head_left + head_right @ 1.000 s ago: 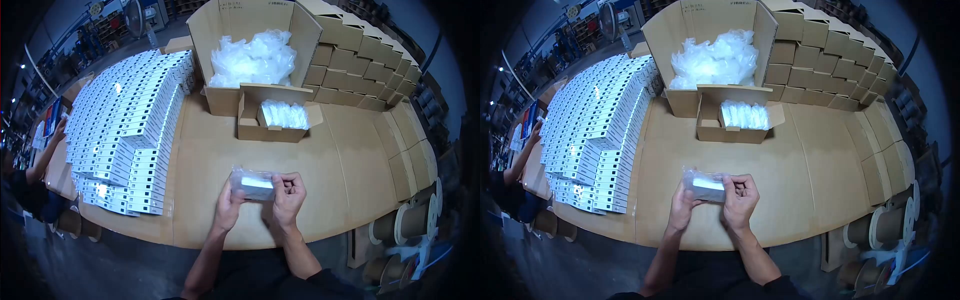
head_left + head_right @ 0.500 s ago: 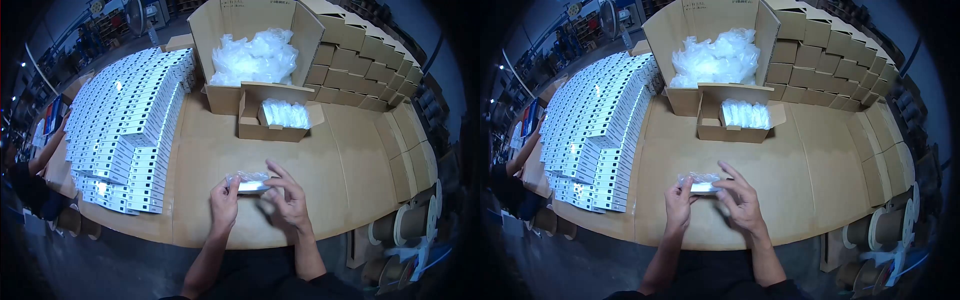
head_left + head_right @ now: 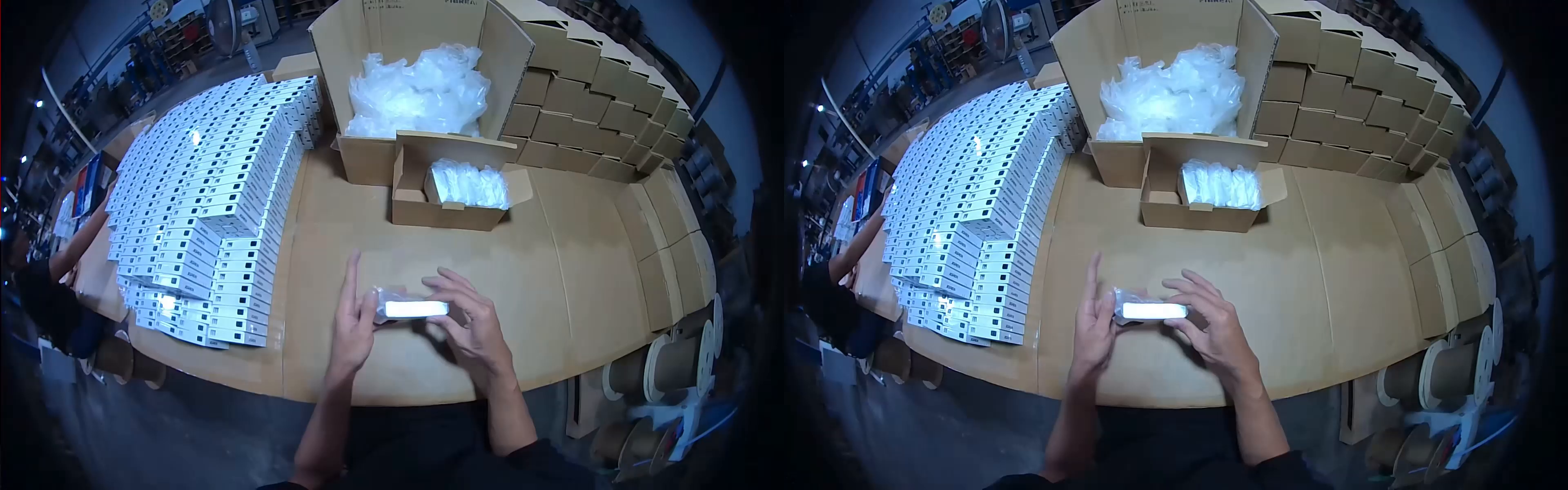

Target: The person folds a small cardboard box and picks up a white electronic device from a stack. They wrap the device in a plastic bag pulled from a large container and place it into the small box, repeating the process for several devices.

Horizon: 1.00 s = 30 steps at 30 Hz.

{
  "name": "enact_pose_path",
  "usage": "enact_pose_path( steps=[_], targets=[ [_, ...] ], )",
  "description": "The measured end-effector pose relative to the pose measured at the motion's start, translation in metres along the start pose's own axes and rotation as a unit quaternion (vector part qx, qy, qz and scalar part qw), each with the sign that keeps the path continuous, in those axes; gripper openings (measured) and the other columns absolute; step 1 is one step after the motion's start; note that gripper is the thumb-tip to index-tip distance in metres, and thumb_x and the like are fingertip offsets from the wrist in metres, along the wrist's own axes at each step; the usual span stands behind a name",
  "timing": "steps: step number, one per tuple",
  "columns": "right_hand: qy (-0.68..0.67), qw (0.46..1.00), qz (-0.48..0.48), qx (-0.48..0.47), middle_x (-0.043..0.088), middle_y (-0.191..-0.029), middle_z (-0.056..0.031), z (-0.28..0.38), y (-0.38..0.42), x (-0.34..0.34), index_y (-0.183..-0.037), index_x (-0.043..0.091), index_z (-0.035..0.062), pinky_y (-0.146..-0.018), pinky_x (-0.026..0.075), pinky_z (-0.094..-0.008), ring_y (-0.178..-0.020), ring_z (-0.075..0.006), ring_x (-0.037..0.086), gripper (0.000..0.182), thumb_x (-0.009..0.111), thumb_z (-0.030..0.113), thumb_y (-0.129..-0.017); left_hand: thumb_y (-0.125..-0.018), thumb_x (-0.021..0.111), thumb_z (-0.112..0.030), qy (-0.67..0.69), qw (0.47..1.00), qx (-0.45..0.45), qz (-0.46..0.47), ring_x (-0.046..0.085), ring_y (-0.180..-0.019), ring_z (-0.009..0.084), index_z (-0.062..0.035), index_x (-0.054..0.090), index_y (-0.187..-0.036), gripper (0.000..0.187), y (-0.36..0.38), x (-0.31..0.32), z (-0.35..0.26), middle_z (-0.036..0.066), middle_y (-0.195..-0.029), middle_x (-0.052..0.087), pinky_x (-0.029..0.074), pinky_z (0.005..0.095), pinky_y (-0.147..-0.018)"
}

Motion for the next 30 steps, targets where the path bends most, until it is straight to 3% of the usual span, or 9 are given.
enact_pose_path(
  steps=[1, 4, 7, 8, 14, 17, 20, 24, 30],
  targets=[
    [0.010, 1.000, -0.006, -0.012, 0.071, -0.125, -0.0106, 0.003, -0.002, -0.004, -0.108, 0.073, 0.0029, -0.110, 0.046, -0.0472, -0.134, -0.0378, 0.055, 0.031, 0.083, 0.007, -0.079, -0.104, 0.056, -0.003, -0.006, 0.999, 0.008, 0.031, 0.065, -0.114, 0.0206, -0.0016, 0.029, -0.158, 0.061, 0.002, 0.006, -0.009, 0.019, -0.141, 0.054, 0.057, 0.0348, -0.094],
    [0.060, 0.996, 0.034, -0.054, 0.069, -0.124, -0.0098, 0.006, -0.006, -0.009, -0.106, 0.073, 0.0043, -0.110, 0.045, -0.0487, -0.135, -0.0378, 0.052, 0.030, 0.083, 0.009, -0.078, -0.098, 0.063, 0.004, -0.025, 0.990, 0.050, 0.131, 0.061, -0.123, 0.0220, 0.0001, 0.046, -0.149, 0.055, 0.011, 0.026, -0.026, 0.019, -0.144, 0.054, 0.055, 0.0337, -0.098],
    [0.070, 0.994, 0.050, -0.065, 0.070, -0.119, -0.0091, 0.014, -0.009, -0.010, -0.106, 0.074, 0.0055, -0.110, 0.044, -0.0494, -0.133, -0.0372, 0.053, 0.030, 0.083, 0.010, -0.077, -0.091, 0.067, 0.009, -0.169, 0.965, 0.051, 0.192, 0.055, -0.132, 0.0263, 0.0055, 0.059, -0.134, 0.044, 0.004, 0.016, -0.013, 0.020, -0.154, 0.043, 0.055, 0.0335, -0.099],
    [0.096, 0.990, 0.053, -0.085, 0.069, -0.117, -0.0088, 0.018, -0.010, -0.010, -0.110, 0.074, 0.0070, -0.106, 0.046, -0.0490, -0.128, -0.0366, 0.055, 0.034, 0.083, 0.010, -0.077, -0.093, 0.068, 0.006, -0.161, 0.972, 0.017, 0.171, 0.056, -0.131, 0.0260, 0.0079, 0.067, -0.121, 0.028, 0.003, 0.012, -0.010, 0.020, -0.153, 0.045, 0.055, 0.0328, -0.099],
    [0.203, 0.959, 0.132, -0.149, 0.070, -0.104, -0.0061, 0.043, -0.020, -0.005, -0.102, 0.070, 0.0073, -0.087, 0.054, -0.0419, -0.098, -0.0310, 0.065, 0.027, 0.082, 0.009, -0.077, -0.093, 0.069, 0.004, -0.206, 0.960, 0.020, 0.186, 0.057, -0.128, 0.0234, 0.0066, 0.067, -0.120, 0.028, -0.003, 0.011, -0.019, 0.019, -0.151, 0.047, 0.056, 0.0315, -0.096],
    [0.213, 0.948, 0.188, -0.144, 0.066, -0.096, -0.0088, 0.041, -0.026, -0.002, -0.097, 0.067, 0.0065, -0.077, 0.054, -0.0395, -0.090, -0.0291, 0.064, 0.020, 0.077, 0.006, -0.079, -0.093, 0.072, -0.002, -0.330, 0.921, 0.059, 0.198, 0.059, -0.127, 0.0252, 0.0054, 0.069, -0.118, 0.027, -0.009, 0.016, -0.038, 0.019, -0.151, 0.047, 0.055, 0.0339, -0.098],
    [0.226, 0.940, 0.184, -0.177, 0.065, -0.091, -0.0108, 0.044, -0.042, -0.007, -0.095, 0.066, 0.0051, -0.074, 0.054, -0.0384, -0.088, -0.0290, 0.064, 0.021, 0.077, 0.003, -0.078, -0.092, 0.074, -0.009, -0.249, 0.948, 0.026, 0.195, 0.056, -0.131, 0.0304, 0.0005, 0.061, -0.134, 0.045, -0.026, 0.010, -0.030, 0.021, -0.152, 0.045, 0.052, 0.0388, -0.104],
    [0.210, 0.967, 0.008, -0.146, 0.065, -0.087, -0.0111, 0.039, -0.079, -0.047, -0.093, 0.065, 0.0018, -0.068, 0.054, -0.0372, -0.079, -0.0279, 0.065, 0.021, 0.079, -0.002, -0.078, -0.093, 0.073, -0.017, -0.431, 0.884, 0.161, 0.087, 0.048, -0.137, 0.0396, -0.0106, 0.028, -0.160, 0.081, -0.054, 0.004, -0.049, 0.024, -0.152, 0.043, 0.042, 0.0470, -0.113],
    [0.212, 0.953, -0.195, -0.097, 0.062, -0.082, -0.0115, 0.021, -0.117, -0.062, -0.088, 0.063, -0.0009, -0.062, 0.051, -0.0364, -0.067, -0.0256, 0.063, 0.015, 0.077, -0.002, -0.084, -0.093, 0.072, -0.019, -0.592, 0.775, 0.193, 0.111, 0.049, -0.132, 0.0398, -0.0173, 0.035, -0.159, 0.076, -0.092, 0.023, -0.049, 0.021, -0.145, 0.049, 0.040, 0.0491, -0.113]
  ],
)
Point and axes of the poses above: each hand's wrist, its own y-axis away from the middle knuckle, its own x-axis out of the palm, z = x × y, the point moved 8 cm from there along -y, towards the middle knuckle
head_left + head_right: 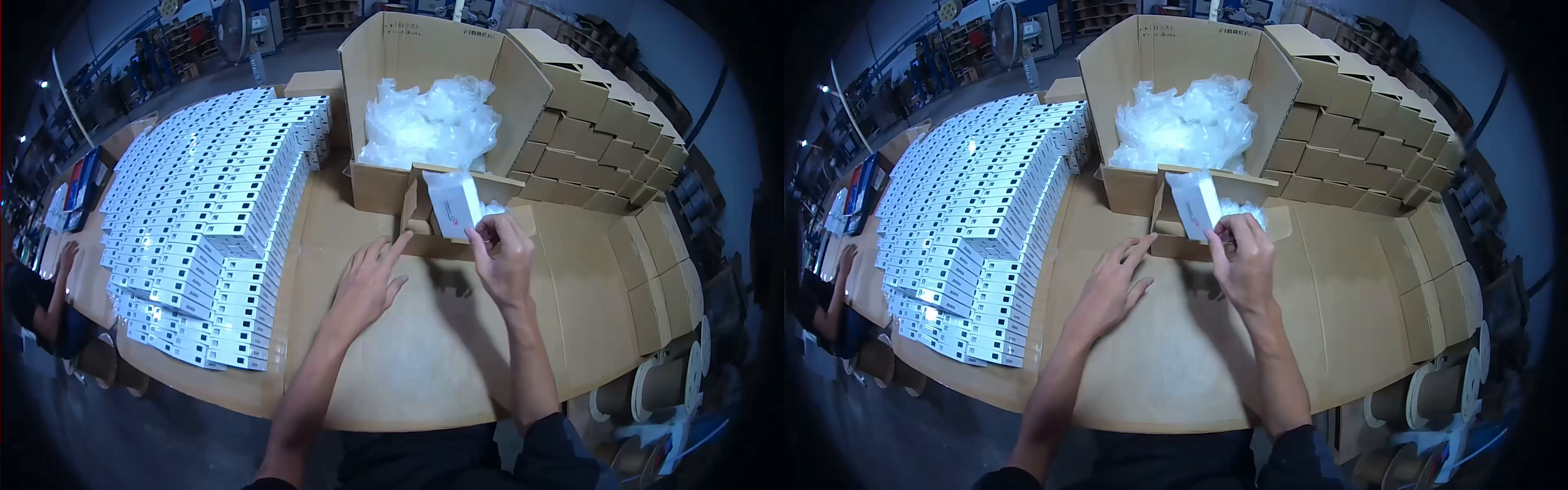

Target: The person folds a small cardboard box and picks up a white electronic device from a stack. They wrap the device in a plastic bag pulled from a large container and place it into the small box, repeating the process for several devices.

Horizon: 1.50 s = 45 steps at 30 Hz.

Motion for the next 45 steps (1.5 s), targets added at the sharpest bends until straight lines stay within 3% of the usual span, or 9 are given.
enact_pose_path(
  steps=[12, 23, 29, 31, 32, 33, 37, 38, 45],
  targets=[
    [0.083, 0.996, -0.005, 0.044, 0.063, -0.084, -0.0195, -0.029, 0.005, 0.058, -0.095, 0.063, -0.0005, -0.068, 0.053, -0.0476, -0.077, -0.0386, 0.065, 0.017, 0.076, 0.002, -0.083, -0.087, 0.077, -0.022, -0.124, 0.990, 0.045, -0.040, 0.057, -0.115, 0.0299, -0.0158, 0.041, -0.157, 0.079, -0.012, 0.024, 0.019, 0.012, -0.127, 0.060, 0.043, 0.0456, -0.104],
    [0.230, 0.969, 0.056, 0.067, 0.063, -0.084, -0.0209, -0.053, 0.003, 0.092, -0.082, 0.067, -0.0017, -0.067, 0.054, -0.0493, -0.071, -0.0399, 0.064, 0.013, 0.077, 0.006, -0.081, -0.086, 0.078, -0.029, -0.192, 0.981, 0.018, -0.015, 0.062, -0.101, 0.0293, -0.0153, 0.033, -0.160, 0.088, -0.011, 0.035, 0.018, 0.010, -0.111, 0.067, 0.046, 0.0513, -0.102],
    [0.279, 0.955, 0.086, 0.053, 0.067, -0.097, -0.0174, -0.044, 0.004, 0.088, -0.083, 0.075, -0.0010, -0.076, 0.056, -0.0477, -0.086, -0.0365, 0.066, 0.016, 0.073, 0.014, -0.087, -0.086, 0.078, -0.026, -0.168, 0.985, 0.022, -0.035, 0.060, -0.105, 0.0291, -0.0159, 0.032, -0.161, 0.089, -0.002, 0.021, 0.011, 0.010, -0.122, 0.062, 0.044, 0.0484, -0.102],
    [0.276, 0.950, 0.115, 0.091, 0.066, -0.115, -0.0184, -0.040, 0.005, 0.082, -0.089, 0.078, -0.0010, -0.089, 0.053, -0.0482, -0.101, -0.0371, 0.063, 0.020, 0.071, 0.018, -0.090, -0.086, 0.078, -0.024, -0.135, 0.989, 0.020, -0.059, 0.057, -0.110, 0.0304, -0.0122, 0.035, -0.159, 0.086, 0.016, -0.010, 0.003, 0.012, -0.128, 0.058, 0.042, 0.0457, -0.103],
    [0.272, 0.957, 0.090, 0.047, 0.060, -0.129, -0.0200, -0.033, 0.010, 0.075, -0.090, 0.079, 0.0017, -0.085, 0.053, -0.0511, -0.109, -0.0377, 0.059, 0.021, 0.070, 0.021, -0.090, -0.086, 0.078, -0.024, -0.130, 0.988, 0.016, -0.082, 0.057, -0.111, 0.0310, -0.0106, 0.036, -0.159, 0.085, 0.029, -0.028, 0.001, 0.013, -0.128, 0.058, 0.042, 0.0452, -0.103],
    [0.287, 0.950, 0.117, 0.037, 0.057, -0.136, -0.0209, -0.024, 0.010, 0.073, -0.111, 0.075, 0.0012, -0.092, 0.049, -0.0518, -0.114, -0.0393, 0.056, 0.026, 0.069, 0.017, -0.091, -0.086, 0.078, -0.024, -0.126, 0.986, 0.012, -0.107, 0.056, -0.112, 0.0316, -0.0090, 0.037, -0.158, 0.084, 0.041, -0.048, -0.002, 0.013, -0.128, 0.058, 0.042, 0.0447, -0.104],
    [0.095, 0.990, 0.044, -0.094, 0.059, -0.131, -0.0218, 0.047, -0.003, 0.080, -0.138, 0.054, 0.0025, -0.098, 0.047, -0.0467, -0.113, -0.0387, 0.057, 0.050, 0.065, 0.000, -0.089, -0.083, 0.078, -0.011, -0.125, 0.971, -0.064, -0.192, 0.056, -0.121, 0.0377, -0.0024, 0.054, -0.137, 0.059, 0.092, -0.128, 0.014, 0.019, -0.132, 0.058, 0.044, 0.0479, -0.106],
    [-0.019, 0.993, 0.105, -0.042, 0.059, -0.131, -0.0226, 0.058, -0.003, 0.097, -0.136, 0.054, 0.0007, -0.102, 0.046, -0.0451, -0.117, -0.0388, 0.057, 0.048, 0.062, -0.004, -0.089, -0.083, 0.075, -0.004, -0.120, 0.966, -0.090, -0.210, 0.055, -0.126, 0.0393, -0.0020, 0.056, -0.128, 0.049, 0.099, -0.145, 0.021, 0.019, -0.133, 0.058, 0.044, 0.0489, -0.107],
    [-0.165, 0.935, 0.250, -0.191, 0.062, -0.135, -0.0165, 0.161, -0.014, 0.212, -0.144, 0.040, 0.0006, -0.105, 0.044, -0.0486, -0.124, -0.0393, 0.054, 0.061, 0.058, -0.006, -0.086, -0.086, 0.070, 0.000, -0.257, 0.941, -0.085, -0.205, 0.051, -0.133, 0.0364, -0.0017, 0.053, -0.136, 0.053, 0.098, -0.179, 0.082, 0.015, -0.142, 0.055, 0.043, 0.0465, -0.111]
  ],
)
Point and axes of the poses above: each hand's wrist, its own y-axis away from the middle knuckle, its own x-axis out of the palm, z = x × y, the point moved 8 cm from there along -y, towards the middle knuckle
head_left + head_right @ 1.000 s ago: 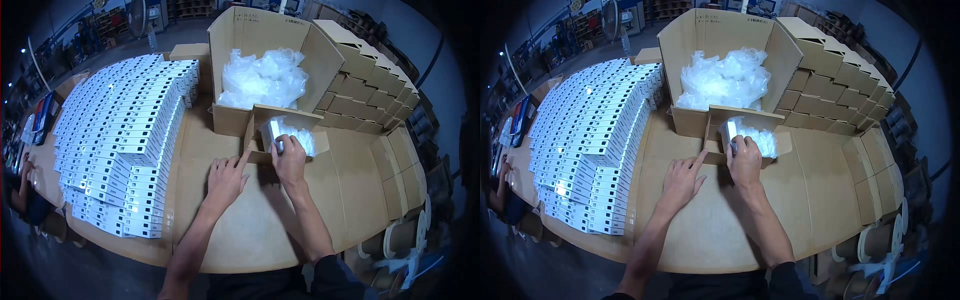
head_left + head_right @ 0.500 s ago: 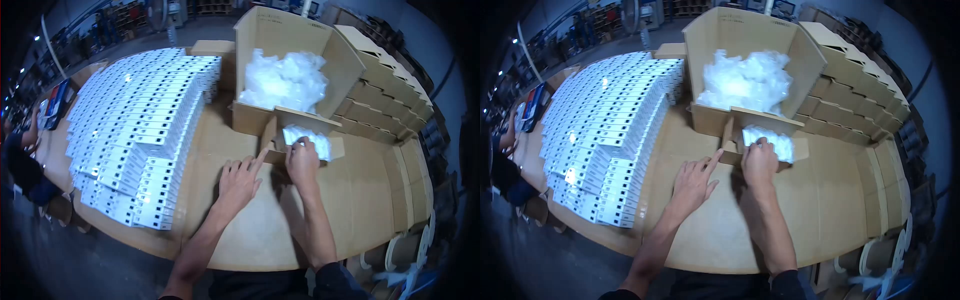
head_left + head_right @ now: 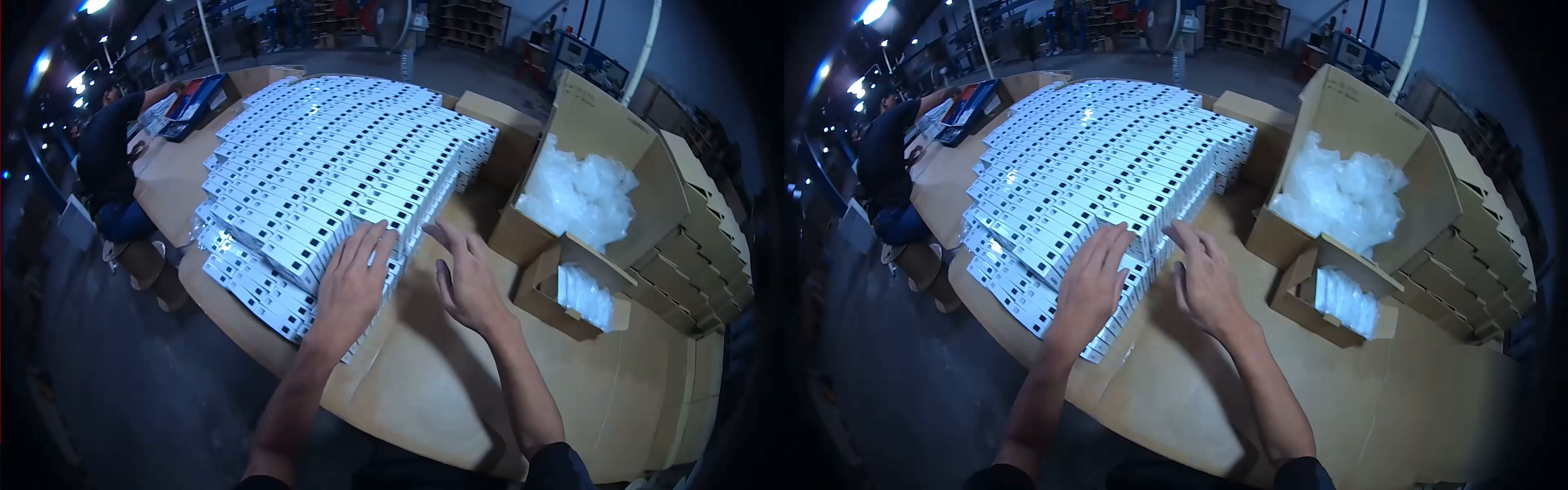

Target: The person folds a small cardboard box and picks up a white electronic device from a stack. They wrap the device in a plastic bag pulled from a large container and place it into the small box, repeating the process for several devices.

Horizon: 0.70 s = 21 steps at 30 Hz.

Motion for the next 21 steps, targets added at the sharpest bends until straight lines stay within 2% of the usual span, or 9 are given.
enact_pose_path(
  steps=[3, 6, 10, 12, 13, 14, 17, 18, 21],
  targets=[
    [0.043, 0.998, 0.016, -0.031, 0.062, -0.137, -0.0160, 0.002, -0.019, 0.022, -0.149, 0.031, 0.0006, -0.107, 0.042, -0.0504, -0.127, -0.0410, 0.052, 0.071, 0.055, -0.008, -0.083, -0.086, 0.069, -0.001, -0.024, 1.000, 0.002, 0.008, 0.050, -0.134, 0.0343, -0.0023, 0.050, -0.142, 0.060, -0.001, 0.009, 0.005, 0.013, -0.143, 0.055, 0.043, 0.0459, -0.111],
    [0.057, 0.997, 0.056, -0.023, 0.061, -0.139, -0.0180, 0.003, -0.024, 0.031, -0.147, 0.032, -0.0014, -0.110, 0.041, -0.0495, -0.128, -0.0408, 0.051, 0.064, 0.050, -0.010, -0.086, -0.087, 0.068, 0.000, -0.017, 1.000, 0.000, 0.000, 0.053, -0.131, 0.0342, -0.0016, 0.052, -0.141, 0.057, 0.000, 0.008, 0.006, 0.015, -0.139, 0.057, 0.044, 0.0456, -0.109],
    [0.056, 0.997, 0.047, -0.019, 0.062, -0.136, -0.0205, 0.002, -0.023, 0.030, -0.145, 0.034, -0.0036, -0.112, 0.040, -0.0489, -0.130, -0.0412, 0.050, 0.063, 0.046, -0.013, -0.083, -0.086, 0.065, 0.004, 0.005, 1.000, -0.007, -0.029, 0.058, -0.122, 0.0333, -0.0012, 0.059, -0.134, 0.049, 0.001, 0.004, 0.012, 0.015, -0.128, 0.059, 0.049, 0.0438, -0.100],
    [0.034, 0.998, 0.059, -0.013, 0.059, -0.137, -0.0220, -0.001, -0.023, 0.033, -0.145, 0.034, -0.0040, -0.113, 0.039, -0.0489, -0.131, -0.0420, 0.049, 0.064, 0.048, -0.012, -0.083, -0.084, 0.063, 0.008, 0.011, 0.999, -0.005, -0.047, 0.061, -0.116, 0.0322, -0.0010, 0.064, -0.128, 0.045, -0.002, 0.002, 0.013, 0.015, -0.121, 0.061, 0.052, 0.0419, -0.094],
    [0.024, 0.998, 0.064, -0.009, 0.058, -0.138, -0.0227, -0.002, -0.023, 0.034, -0.145, 0.034, -0.0041, -0.113, 0.039, -0.0489, -0.131, -0.0424, 0.049, 0.064, 0.048, -0.012, -0.083, -0.081, 0.063, 0.010, 0.004, 0.997, -0.001, -0.075, 0.062, -0.111, 0.0313, -0.0006, 0.069, -0.121, 0.041, -0.003, 0.001, 0.013, 0.015, -0.118, 0.061, 0.054, 0.0390, -0.091],
    [0.003, 0.999, 0.046, -0.018, 0.058, -0.137, -0.0236, 0.001, -0.021, 0.030, -0.145, 0.035, -0.0041, -0.112, 0.039, -0.0501, -0.129, -0.0434, 0.050, 0.065, 0.051, -0.010, -0.082, -0.080, 0.066, 0.008, 0.011, 0.997, -0.009, -0.077, 0.062, -0.111, 0.0315, -0.0007, 0.071, -0.116, 0.037, -0.002, 0.004, 0.018, 0.014, -0.117, 0.062, 0.053, 0.0404, -0.092],
    [-0.012, 0.999, -0.014, -0.030, 0.054, -0.133, -0.0274, 0.014, -0.012, 0.005, -0.146, 0.037, -0.0029, -0.110, 0.040, -0.0520, -0.124, -0.0464, 0.051, 0.069, 0.059, -0.006, -0.081, -0.078, 0.071, 0.001, 0.015, 0.999, -0.022, -0.048, 0.058, -0.116, 0.0310, -0.0024, 0.072, -0.115, 0.037, 0.005, 0.001, 0.016, 0.012, -0.120, 0.061, 0.049, 0.0439, -0.098],
    [-0.019, 0.999, -0.034, -0.005, 0.054, -0.132, -0.0273, 0.016, -0.003, -0.006, -0.148, 0.037, 0.0003, -0.110, 0.041, -0.0504, -0.125, -0.0471, 0.050, 0.069, 0.060, -0.005, -0.083, -0.077, 0.073, 0.002, 0.028, 0.998, -0.030, -0.046, 0.059, -0.115, 0.0321, -0.0026, 0.072, -0.113, 0.037, 0.008, -0.009, 0.007, 0.012, -0.118, 0.062, 0.049, 0.0457, -0.098],
    [-0.144, 0.973, 0.066, 0.171, 0.056, -0.130, -0.0240, 0.005, 0.034, -0.029, -0.154, 0.035, 0.0049, -0.100, 0.049, -0.0437, -0.117, -0.0356, 0.058, 0.063, 0.060, 0.009, -0.097, -0.075, 0.075, 0.005, 0.041, 0.997, -0.001, -0.068, 0.059, -0.118, 0.0376, -0.0033, 0.073, -0.110, 0.036, 0.016, -0.028, -0.030, 0.012, -0.117, 0.062, 0.051, 0.0499, -0.098]
  ],
)
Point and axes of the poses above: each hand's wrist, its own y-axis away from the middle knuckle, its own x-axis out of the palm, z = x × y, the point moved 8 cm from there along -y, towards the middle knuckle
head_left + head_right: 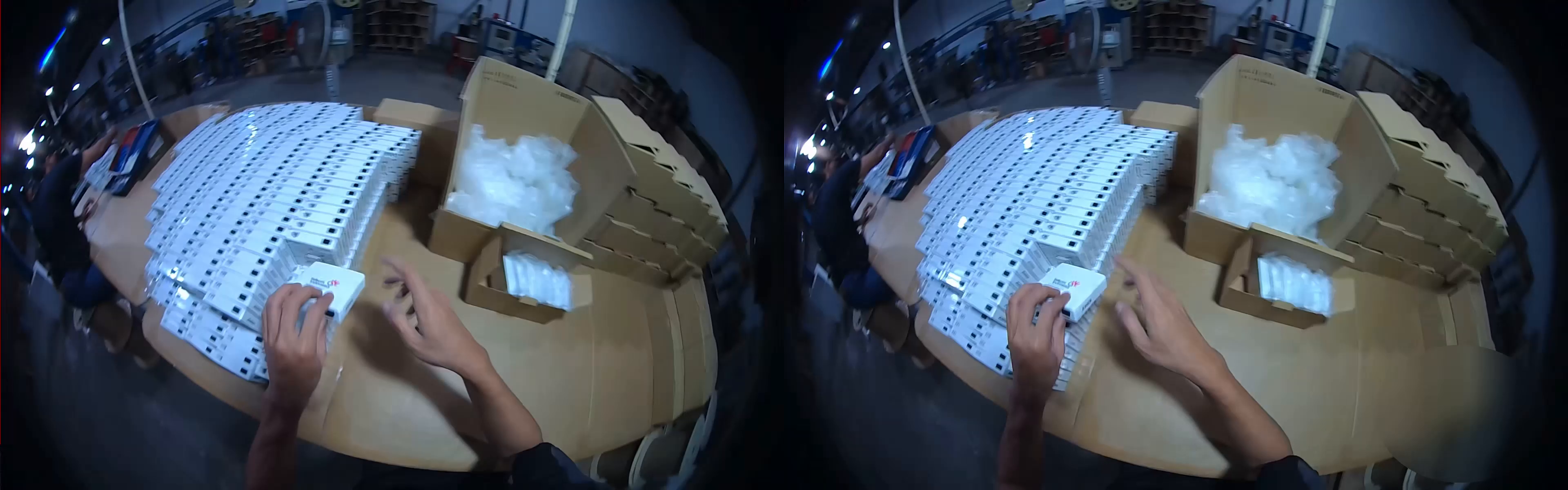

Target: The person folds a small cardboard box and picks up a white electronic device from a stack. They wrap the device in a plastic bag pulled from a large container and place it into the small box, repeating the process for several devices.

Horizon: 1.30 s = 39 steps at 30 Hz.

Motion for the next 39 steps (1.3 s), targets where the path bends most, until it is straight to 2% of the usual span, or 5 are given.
enact_pose_path(
  steps=[6, 13, 16, 26, 39],
  targets=[
    [-0.417, 0.905, 0.033, 0.075, 0.059, -0.119, -0.0049, -0.014, 0.044, -0.025, -0.151, 0.045, 0.0069, -0.088, 0.052, -0.0273, -0.105, -0.0116, 0.058, 0.044, 0.051, 0.021, -0.110, -0.070, 0.078, 0.010, 0.149, 0.984, 0.091, -0.043, 0.056, -0.125, 0.0454, -0.0051, 0.074, -0.108, 0.042, -0.016, 0.023, -0.078, 0.014, -0.120, 0.060, 0.053, 0.0522, -0.101],
    [-0.379, 0.905, -0.158, 0.109, 0.064, -0.115, -0.0067, -0.059, 0.064, -0.138, -0.115, 0.065, -0.0005, -0.082, 0.053, -0.0269, -0.092, -0.0126, 0.065, 0.019, 0.049, 0.005, -0.106, -0.083, 0.077, 0.000, 0.343, 0.931, 0.092, 0.078, 0.070, -0.102, 0.0272, -0.0034, 0.073, -0.107, 0.024, -0.110, 0.062, -0.138, 0.014, -0.106, 0.069, 0.057, 0.0378, -0.087],
    [0.044, 0.944, -0.328, -0.007, 0.061, -0.102, -0.0097, -0.045, 0.060, -0.231, -0.098, 0.072, -0.0011, -0.073, 0.054, -0.0304, -0.081, -0.0139, 0.064, 0.021, 0.052, -0.003, -0.097, -0.086, 0.076, -0.006, 0.378, 0.913, 0.111, 0.104, 0.071, -0.094, 0.0281, -0.0009, 0.072, -0.105, 0.020, -0.172, 0.131, -0.146, 0.014, -0.096, 0.072, 0.057, 0.0376, -0.083],
    [-0.001, 0.926, -0.371, 0.070, 0.059, -0.107, -0.0128, -0.128, -0.001, -0.322, -0.113, 0.077, 0.0103, -0.080, 0.060, -0.0340, -0.094, -0.0224, 0.068, 0.023, 0.061, 0.009, -0.096, -0.083, 0.079, -0.020, 0.193, 0.902, 0.262, 0.284, 0.067, -0.104, 0.0401, -0.0001, 0.073, -0.104, 0.029, -0.273, 0.358, -0.204, 0.025, -0.100, 0.071, 0.052, 0.0452, -0.094],
    [0.045, 0.917, -0.390, 0.067, 0.070, -0.104, -0.0206, -0.110, 0.038, -0.271, -0.113, 0.073, -0.0011, -0.091, 0.053, -0.0423, -0.108, -0.0301, 0.066, 0.062, 0.090, 0.044, -0.075, -0.100, 0.065, -0.012, 0.440, 0.898, 0.027, 0.010, 0.068, -0.085, 0.0155, 0.0034, 0.060, -0.105, 0.016, -0.200, 0.164, -0.181, 0.011, -0.087, 0.070, 0.053, 0.0319, -0.077]
  ],
)
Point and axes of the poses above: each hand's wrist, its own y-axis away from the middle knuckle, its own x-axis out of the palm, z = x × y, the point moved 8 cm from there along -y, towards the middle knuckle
